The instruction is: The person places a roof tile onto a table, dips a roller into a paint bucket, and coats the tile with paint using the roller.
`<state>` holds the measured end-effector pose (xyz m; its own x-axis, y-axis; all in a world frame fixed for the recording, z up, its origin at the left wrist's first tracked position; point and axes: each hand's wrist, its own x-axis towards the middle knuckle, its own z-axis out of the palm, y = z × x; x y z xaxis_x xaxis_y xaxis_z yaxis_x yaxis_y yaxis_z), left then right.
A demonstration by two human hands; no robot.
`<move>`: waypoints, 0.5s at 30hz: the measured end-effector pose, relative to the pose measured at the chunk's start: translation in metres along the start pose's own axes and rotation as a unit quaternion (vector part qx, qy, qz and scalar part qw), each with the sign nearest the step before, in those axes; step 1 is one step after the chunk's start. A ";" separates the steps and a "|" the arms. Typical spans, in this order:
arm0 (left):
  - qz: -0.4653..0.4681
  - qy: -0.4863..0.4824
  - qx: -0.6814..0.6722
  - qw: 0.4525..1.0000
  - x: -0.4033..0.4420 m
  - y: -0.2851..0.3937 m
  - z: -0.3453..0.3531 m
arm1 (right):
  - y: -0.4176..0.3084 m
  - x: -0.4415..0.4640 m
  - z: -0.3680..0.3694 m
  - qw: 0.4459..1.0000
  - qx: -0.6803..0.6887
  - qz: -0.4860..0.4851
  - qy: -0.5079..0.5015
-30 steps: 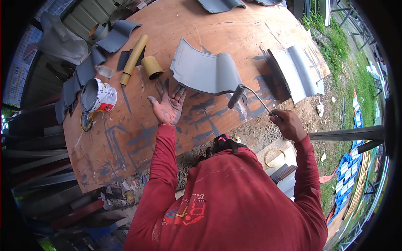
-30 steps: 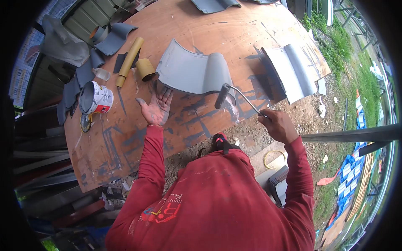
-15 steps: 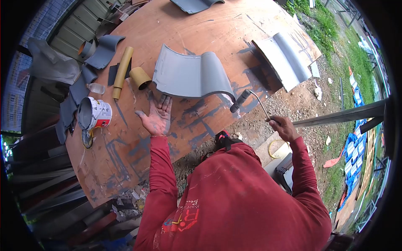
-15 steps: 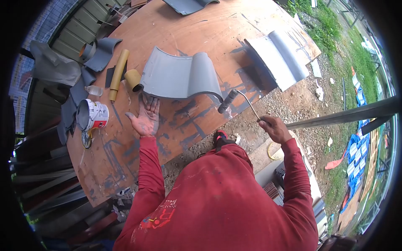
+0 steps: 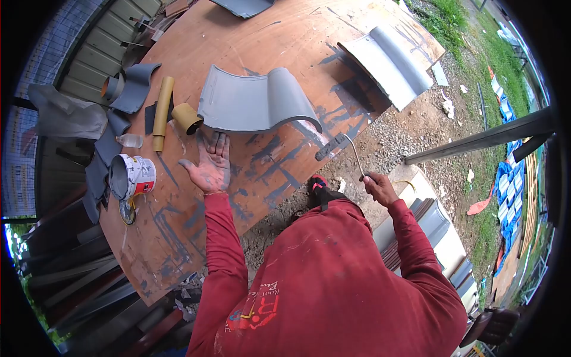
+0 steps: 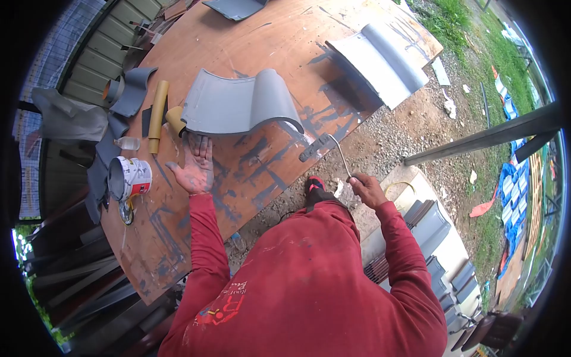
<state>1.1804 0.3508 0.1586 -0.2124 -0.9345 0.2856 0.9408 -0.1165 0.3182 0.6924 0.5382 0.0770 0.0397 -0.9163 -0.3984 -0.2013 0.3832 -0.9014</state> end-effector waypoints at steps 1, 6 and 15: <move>0.002 0.007 0.004 1.000 0.000 -0.001 0.001 | -0.005 0.000 -0.002 1.000 -0.002 0.000 -0.003; 0.007 0.021 0.001 1.000 -0.006 -0.001 0.002 | -0.054 0.018 0.014 0.996 0.045 -0.077 -0.013; 0.069 0.277 0.037 0.958 -0.071 -0.018 -0.008 | -0.107 0.001 -0.067 0.985 -0.058 0.043 -0.155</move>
<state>1.1807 0.4164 0.1259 0.1045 -0.9766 -0.1879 0.9238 0.0254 0.3820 0.6482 0.4886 0.1842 0.3104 -0.7954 -0.5205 -0.3258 0.4253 -0.8443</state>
